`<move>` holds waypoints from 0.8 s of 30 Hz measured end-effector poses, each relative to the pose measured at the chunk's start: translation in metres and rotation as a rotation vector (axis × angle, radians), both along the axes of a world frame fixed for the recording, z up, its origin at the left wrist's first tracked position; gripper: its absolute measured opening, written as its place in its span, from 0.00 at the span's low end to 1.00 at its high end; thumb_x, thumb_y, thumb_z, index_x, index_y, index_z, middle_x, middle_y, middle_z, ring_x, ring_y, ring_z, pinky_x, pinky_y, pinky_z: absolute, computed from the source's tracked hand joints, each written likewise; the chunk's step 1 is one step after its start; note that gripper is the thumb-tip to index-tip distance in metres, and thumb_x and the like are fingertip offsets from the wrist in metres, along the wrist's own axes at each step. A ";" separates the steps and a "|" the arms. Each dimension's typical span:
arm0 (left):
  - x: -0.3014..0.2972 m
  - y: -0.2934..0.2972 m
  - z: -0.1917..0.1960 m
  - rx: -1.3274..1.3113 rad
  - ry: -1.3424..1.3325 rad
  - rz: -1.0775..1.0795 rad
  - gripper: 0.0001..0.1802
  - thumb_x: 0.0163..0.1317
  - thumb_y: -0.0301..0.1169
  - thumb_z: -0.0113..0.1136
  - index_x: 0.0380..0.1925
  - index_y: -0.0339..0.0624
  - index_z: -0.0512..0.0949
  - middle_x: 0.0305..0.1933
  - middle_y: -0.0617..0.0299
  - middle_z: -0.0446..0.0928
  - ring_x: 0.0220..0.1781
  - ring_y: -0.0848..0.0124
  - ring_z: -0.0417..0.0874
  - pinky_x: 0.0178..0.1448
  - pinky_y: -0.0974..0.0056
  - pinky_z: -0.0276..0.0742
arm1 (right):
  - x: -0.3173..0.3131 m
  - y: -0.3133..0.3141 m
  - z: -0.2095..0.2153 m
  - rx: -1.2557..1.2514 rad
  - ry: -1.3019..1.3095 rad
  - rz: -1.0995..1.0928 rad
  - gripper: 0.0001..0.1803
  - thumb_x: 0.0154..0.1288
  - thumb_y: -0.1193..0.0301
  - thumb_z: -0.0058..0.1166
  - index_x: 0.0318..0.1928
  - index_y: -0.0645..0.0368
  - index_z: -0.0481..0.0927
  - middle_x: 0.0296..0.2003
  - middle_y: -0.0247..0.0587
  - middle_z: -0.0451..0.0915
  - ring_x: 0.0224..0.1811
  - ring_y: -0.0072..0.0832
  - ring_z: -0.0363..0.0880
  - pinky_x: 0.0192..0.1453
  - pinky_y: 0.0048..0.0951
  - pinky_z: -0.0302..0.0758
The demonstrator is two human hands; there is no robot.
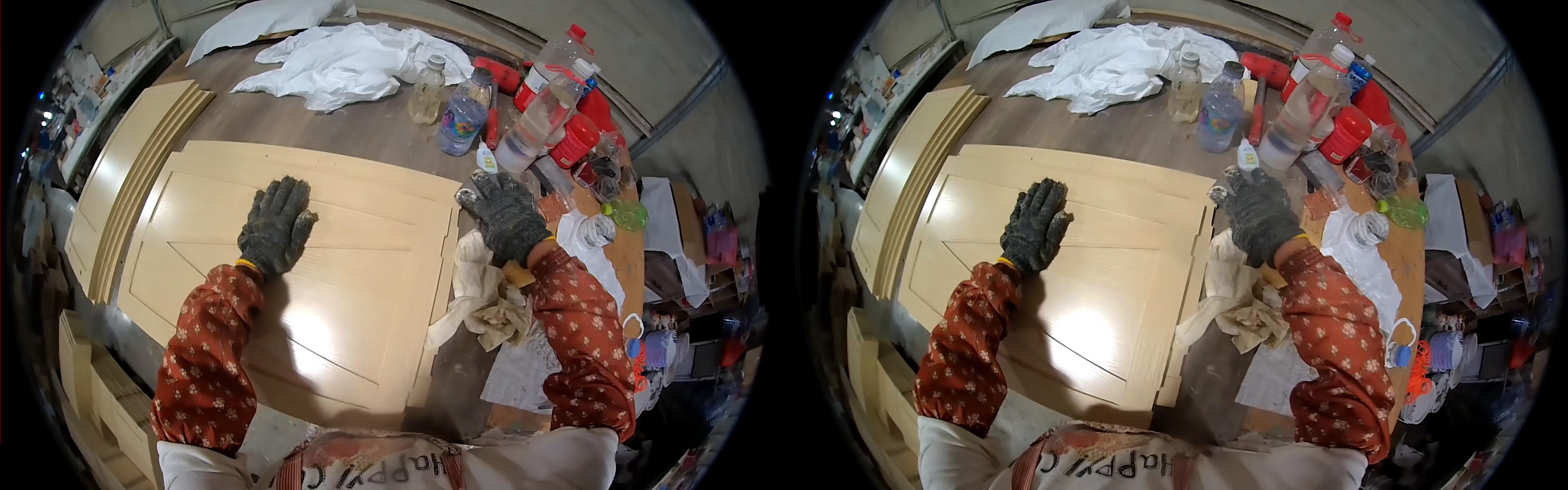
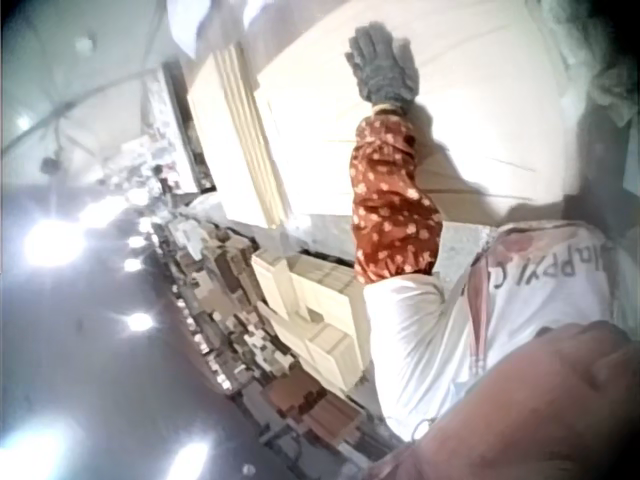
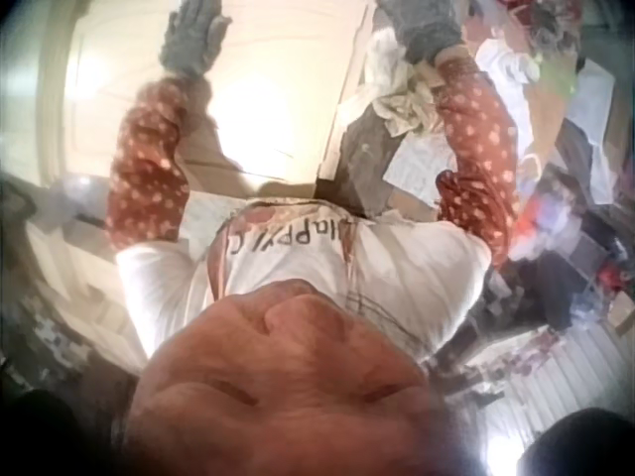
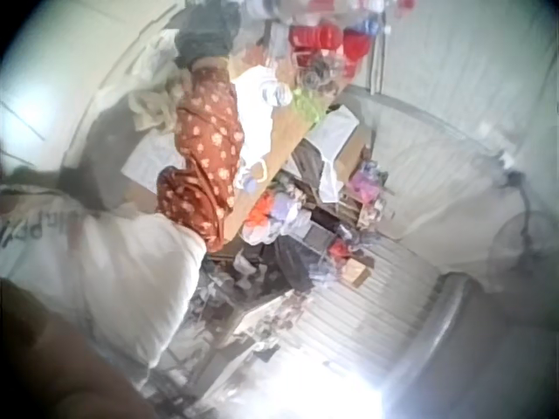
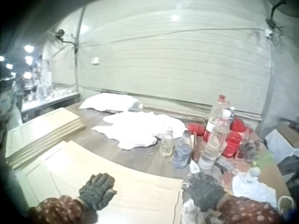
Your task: The person handles black wooden slats, wipes light-colored wooden door panels with a cloth and a sponge, and applies wood filler to the panel joints using a small stick.
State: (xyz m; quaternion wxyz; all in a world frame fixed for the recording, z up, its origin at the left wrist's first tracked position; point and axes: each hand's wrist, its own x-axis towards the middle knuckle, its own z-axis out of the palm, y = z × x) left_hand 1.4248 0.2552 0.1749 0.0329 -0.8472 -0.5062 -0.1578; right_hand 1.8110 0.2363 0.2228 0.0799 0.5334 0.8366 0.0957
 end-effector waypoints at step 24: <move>-0.002 -0.001 0.006 -0.014 0.050 -0.003 0.28 0.65 0.41 0.45 0.62 0.40 0.62 0.66 0.46 0.59 0.69 0.49 0.56 0.71 0.48 0.47 | -0.004 -0.043 0.028 0.183 0.086 -0.230 0.27 0.53 0.58 0.55 0.55 0.49 0.73 0.59 0.50 0.66 0.60 0.55 0.61 0.65 0.51 0.56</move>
